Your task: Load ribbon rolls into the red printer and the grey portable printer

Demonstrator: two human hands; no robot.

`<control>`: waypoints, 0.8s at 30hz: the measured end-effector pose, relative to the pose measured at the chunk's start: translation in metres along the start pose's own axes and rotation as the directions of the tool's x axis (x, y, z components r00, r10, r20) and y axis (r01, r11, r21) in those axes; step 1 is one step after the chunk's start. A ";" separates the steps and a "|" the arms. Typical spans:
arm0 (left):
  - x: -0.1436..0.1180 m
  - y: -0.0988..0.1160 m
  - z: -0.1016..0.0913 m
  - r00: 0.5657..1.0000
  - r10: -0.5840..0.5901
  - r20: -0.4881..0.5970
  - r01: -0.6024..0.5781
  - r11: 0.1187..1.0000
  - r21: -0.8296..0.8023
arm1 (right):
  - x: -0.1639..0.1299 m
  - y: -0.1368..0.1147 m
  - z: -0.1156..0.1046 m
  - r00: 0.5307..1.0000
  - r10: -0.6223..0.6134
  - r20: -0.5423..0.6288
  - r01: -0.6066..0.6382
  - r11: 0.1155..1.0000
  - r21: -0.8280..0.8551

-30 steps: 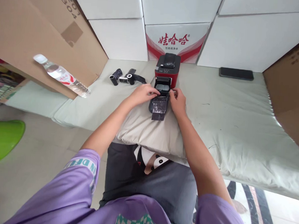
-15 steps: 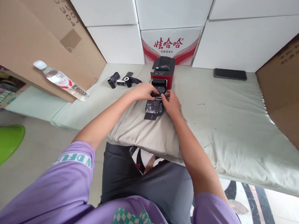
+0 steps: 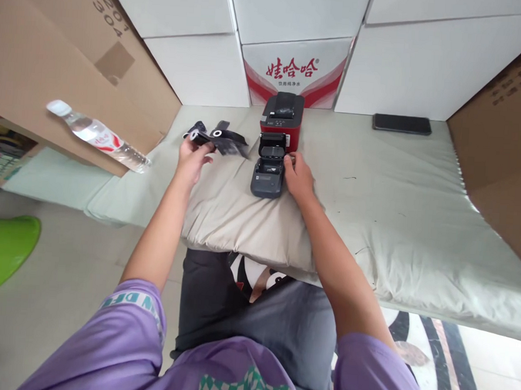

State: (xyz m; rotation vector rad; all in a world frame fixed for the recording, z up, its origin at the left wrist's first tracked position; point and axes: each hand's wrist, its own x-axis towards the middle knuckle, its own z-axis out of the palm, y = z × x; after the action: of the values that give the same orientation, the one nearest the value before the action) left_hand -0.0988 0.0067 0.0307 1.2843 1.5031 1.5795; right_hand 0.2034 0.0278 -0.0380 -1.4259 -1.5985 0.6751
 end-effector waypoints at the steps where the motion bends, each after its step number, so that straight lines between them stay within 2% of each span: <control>1: 0.003 -0.007 -0.010 0.996 0.029 -0.080 -0.030 1.000 0.000 | 0.000 0.001 0.000 1.000 -0.001 0.001 0.001 1.000 0.002; 4: 0.007 -0.030 -0.037 0.971 0.096 -0.219 -0.094 0.995 0.018 | 0.001 0.002 0.001 1.000 -0.006 0.001 0.006 1.000 0.023; 8: 0.003 -0.055 -0.062 0.964 0.089 -0.251 -0.050 0.987 0.155 | 0.002 0.003 0.002 1.000 0.006 -0.009 -0.006 0.999 0.038; 12: -0.003 -0.070 -0.070 0.970 0.057 -0.236 -0.008 0.979 0.204 | 0.002 0.001 0.002 1.000 0.018 0.004 -0.018 0.999 0.033; 15: -0.003 -0.071 -0.070 0.970 0.070 -0.234 -0.002 0.961 0.277 | 0.001 0.001 0.001 1.000 0.000 0.003 -0.001 0.999 0.045; 17: -0.003 -0.066 -0.068 0.977 0.049 -0.206 0.048 0.896 0.441 | 0.001 0.001 0.001 1.000 -0.007 -0.010 0.008 0.999 0.052; 20: -0.005 -0.056 -0.064 0.985 0.003 -0.171 0.127 0.663 0.738 | 0.002 0.002 0.001 0.999 -0.015 -0.034 0.017 0.998 0.055; 22: -0.009 -0.052 -0.064 0.988 -0.004 -0.153 0.131 0.537 0.833 | 0.002 0.002 0.002 0.999 -0.027 -0.044 0.029 0.998 0.057; 24: -0.012 -0.052 -0.067 0.992 -0.016 -0.121 0.113 0.505 0.855 | 0.002 0.003 0.002 0.998 -0.038 -0.052 0.042 0.997 0.062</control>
State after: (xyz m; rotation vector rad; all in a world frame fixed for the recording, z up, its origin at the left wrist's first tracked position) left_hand -0.1666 -0.0203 -0.0150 1.6132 2.5472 0.7695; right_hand 0.2027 0.0303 -0.0412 -1.3513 -1.5494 0.6559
